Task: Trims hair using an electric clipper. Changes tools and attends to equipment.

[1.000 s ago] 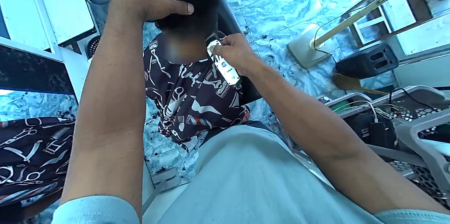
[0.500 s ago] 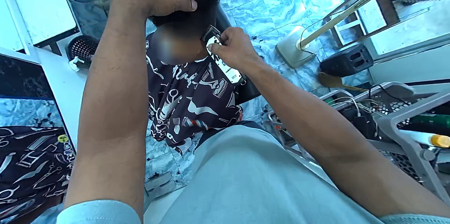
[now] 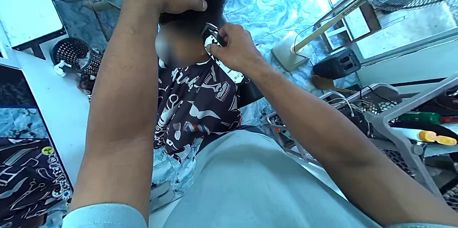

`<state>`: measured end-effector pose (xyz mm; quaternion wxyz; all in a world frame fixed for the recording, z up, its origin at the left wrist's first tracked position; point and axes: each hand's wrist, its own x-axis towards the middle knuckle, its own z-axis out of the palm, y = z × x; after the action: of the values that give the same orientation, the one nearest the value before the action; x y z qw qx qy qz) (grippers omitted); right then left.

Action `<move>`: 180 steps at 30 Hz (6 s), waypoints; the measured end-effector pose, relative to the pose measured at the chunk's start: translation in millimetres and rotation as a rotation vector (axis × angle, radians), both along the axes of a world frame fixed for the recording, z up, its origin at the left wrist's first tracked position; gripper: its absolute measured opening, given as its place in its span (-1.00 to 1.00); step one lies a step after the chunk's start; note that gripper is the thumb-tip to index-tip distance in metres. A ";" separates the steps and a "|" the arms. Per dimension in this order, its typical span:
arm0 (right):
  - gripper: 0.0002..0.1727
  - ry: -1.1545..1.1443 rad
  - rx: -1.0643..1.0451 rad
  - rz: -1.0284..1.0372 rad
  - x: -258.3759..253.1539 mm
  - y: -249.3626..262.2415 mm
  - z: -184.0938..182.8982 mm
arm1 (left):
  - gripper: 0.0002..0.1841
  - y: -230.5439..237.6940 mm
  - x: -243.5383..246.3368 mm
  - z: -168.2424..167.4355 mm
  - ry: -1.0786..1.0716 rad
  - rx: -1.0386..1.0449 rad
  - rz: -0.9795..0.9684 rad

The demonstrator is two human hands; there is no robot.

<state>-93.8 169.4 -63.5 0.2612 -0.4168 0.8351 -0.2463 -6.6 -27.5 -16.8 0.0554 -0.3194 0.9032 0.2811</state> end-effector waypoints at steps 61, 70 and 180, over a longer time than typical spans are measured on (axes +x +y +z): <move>-0.37 -0.154 -0.051 -0.169 36.4 -12.4 -13.4 | 0.46 105.8 42.4 -197.0 1.102 0.194 1.023; -0.41 -0.077 -0.032 -0.176 47.7 -18.2 -1.9 | 0.46 108.5 38.3 -205.5 1.146 0.235 1.040; -0.43 -1.087 0.165 0.066 -81.6 -9.3 -109.2 | 0.03 21.5 -57.3 28.6 -0.594 -0.121 0.357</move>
<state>-175.3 160.0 -172.7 0.6942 -0.2336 0.5830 -0.3517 -63.9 -5.9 11.8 0.2469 -0.5428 0.7926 0.1270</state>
